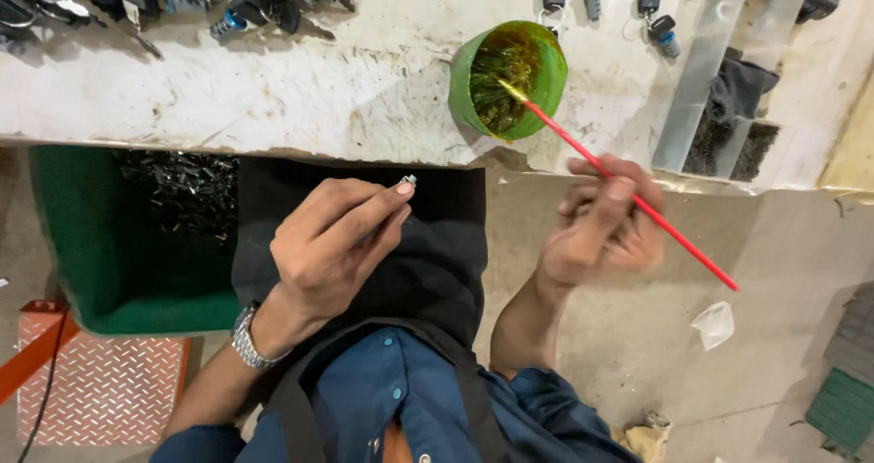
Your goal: The person picks up small metal fittings one at a time from the workbench, holds each in one hand, and uses a long-handled brush to apply a yellow-green liquid from a cup onto the fitting. They turn the fitting while brushing, then set the treated fitting back on the bench and reach for the next one.
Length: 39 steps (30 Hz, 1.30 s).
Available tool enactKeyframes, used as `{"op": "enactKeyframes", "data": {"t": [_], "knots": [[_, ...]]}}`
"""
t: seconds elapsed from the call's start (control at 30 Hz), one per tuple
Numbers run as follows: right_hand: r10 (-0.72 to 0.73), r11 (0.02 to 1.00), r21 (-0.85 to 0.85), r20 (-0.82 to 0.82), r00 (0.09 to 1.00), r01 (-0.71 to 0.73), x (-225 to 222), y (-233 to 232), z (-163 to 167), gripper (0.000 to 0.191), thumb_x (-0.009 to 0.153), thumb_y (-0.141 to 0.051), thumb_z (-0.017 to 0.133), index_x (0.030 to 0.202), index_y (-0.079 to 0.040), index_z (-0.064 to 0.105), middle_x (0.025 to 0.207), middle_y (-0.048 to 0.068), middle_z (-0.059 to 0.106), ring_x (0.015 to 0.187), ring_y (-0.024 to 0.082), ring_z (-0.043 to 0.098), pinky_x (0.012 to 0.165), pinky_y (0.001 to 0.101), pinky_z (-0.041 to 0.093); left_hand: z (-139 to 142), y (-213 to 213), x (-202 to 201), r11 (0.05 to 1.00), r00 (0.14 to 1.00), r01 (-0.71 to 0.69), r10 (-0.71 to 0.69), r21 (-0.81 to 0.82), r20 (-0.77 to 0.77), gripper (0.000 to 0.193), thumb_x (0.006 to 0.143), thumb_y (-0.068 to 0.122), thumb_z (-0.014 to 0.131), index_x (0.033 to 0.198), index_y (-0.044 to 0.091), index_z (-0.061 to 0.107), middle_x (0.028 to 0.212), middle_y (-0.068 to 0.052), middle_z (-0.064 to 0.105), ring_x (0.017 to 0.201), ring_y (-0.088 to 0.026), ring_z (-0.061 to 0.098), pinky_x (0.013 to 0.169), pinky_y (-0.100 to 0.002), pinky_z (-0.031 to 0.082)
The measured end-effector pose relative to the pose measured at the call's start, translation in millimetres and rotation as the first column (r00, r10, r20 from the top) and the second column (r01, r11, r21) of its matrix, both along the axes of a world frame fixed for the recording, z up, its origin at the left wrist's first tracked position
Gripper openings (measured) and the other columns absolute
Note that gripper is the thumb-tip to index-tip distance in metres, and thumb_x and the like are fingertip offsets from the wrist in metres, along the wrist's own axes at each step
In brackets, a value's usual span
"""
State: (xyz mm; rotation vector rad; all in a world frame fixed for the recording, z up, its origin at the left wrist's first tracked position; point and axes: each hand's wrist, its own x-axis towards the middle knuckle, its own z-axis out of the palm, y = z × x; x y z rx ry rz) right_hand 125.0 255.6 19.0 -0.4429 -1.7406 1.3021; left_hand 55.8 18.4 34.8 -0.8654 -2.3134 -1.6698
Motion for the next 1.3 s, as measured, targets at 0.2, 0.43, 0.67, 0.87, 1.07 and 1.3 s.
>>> {"op": "enactKeyframes", "data": {"t": [0.2, 0.43, 0.67, 0.87, 1.07, 1.3], "knots": [[0.023, 0.947, -0.31, -0.181, 0.983, -0.08, 19, -3, 10, 0.029, 0.113, -0.023, 0.06, 0.109, 0.006, 0.062, 0.078, 0.021, 0.066, 0.045, 0.015, 0.049, 0.038, 0.0241, 0.032, -4, -2, 3, 0.996, 0.996, -0.091, 0.091, 0.002, 0.009, 0.031, 0.09, -0.004, 0.087, 0.115, -0.002, 0.068, 0.103, -0.012, 0.072, 0.093, -0.027, 0.073, 0.081, -0.035, 0.06], [0.117, 0.695, -0.687, -0.183, 0.976, -0.212, 38, -17, -8, 0.027, 0.111, -0.024, 0.059, 0.108, 0.003, 0.063, 0.085, 0.017, 0.069, 0.042, 0.013, 0.045, 0.037, 0.0222, 0.031, -4, -3, 5, 0.998, 0.996, -0.069, 0.069, 0.003, 0.063, 0.034, 0.088, -0.002, 0.088, 0.116, -0.003, 0.069, 0.106, -0.014, 0.073, 0.095, -0.027, 0.074, 0.082, -0.034, 0.061], [0.111, 0.746, -0.648, -0.112, 0.988, -0.157, 37, -18, -16, 0.027, 0.111, -0.024, 0.061, 0.109, 0.002, 0.064, 0.085, 0.015, 0.068, 0.046, 0.013, 0.043, 0.041, 0.0246, 0.031, -5, -4, 5, 0.997, 0.997, -0.074, 0.074, 0.019, 0.039, 0.034, 0.088, -0.001, 0.088, 0.116, -0.003, 0.069, 0.105, -0.014, 0.073, 0.093, -0.026, 0.074, 0.079, -0.033, 0.06], [0.096, 0.701, -0.684, -0.189, 0.977, -0.201, 44, -15, -12, 0.029, 0.11, -0.026, 0.062, 0.11, 0.002, 0.064, 0.082, 0.013, 0.068, 0.044, 0.011, 0.041, 0.037, 0.0215, 0.031, -8, -3, 9, 0.994, 0.994, -0.095, 0.092, 0.046, 0.065, 0.034, 0.087, -0.001, 0.089, 0.115, -0.001, 0.069, 0.105, -0.012, 0.074, 0.092, -0.025, 0.074, 0.079, -0.032, 0.061], [0.029, 0.665, -0.736, -0.147, 0.989, -0.129, 35, -16, -16, 0.028, 0.109, -0.026, 0.062, 0.11, 0.002, 0.064, 0.083, 0.012, 0.067, 0.052, 0.011, 0.046, 0.041, 0.0241, 0.031, -7, -7, 10, 0.992, 0.99, -0.123, 0.12, 0.041, 0.071, 0.034, 0.088, 0.001, 0.089, 0.116, 0.0, 0.07, 0.104, -0.011, 0.074, 0.09, -0.024, 0.074, 0.078, -0.031, 0.06], [-0.028, 0.975, -0.219, 0.014, 1.0, 0.03, 3, 1, -13, 0.028, 0.116, -0.021, 0.067, 0.112, 0.006, 0.062, 0.095, 0.018, 0.066, 0.064, 0.02, 0.064, 0.042, 0.0262, 0.039, 3, -55, 18, 0.672, 0.742, -0.634, 0.668, -0.383, -0.057, 0.033, 0.079, -0.002, 0.077, 0.111, 0.0, 0.069, 0.118, -0.021, 0.063, 0.114, -0.041, 0.052, 0.102, -0.047, 0.041]]}}
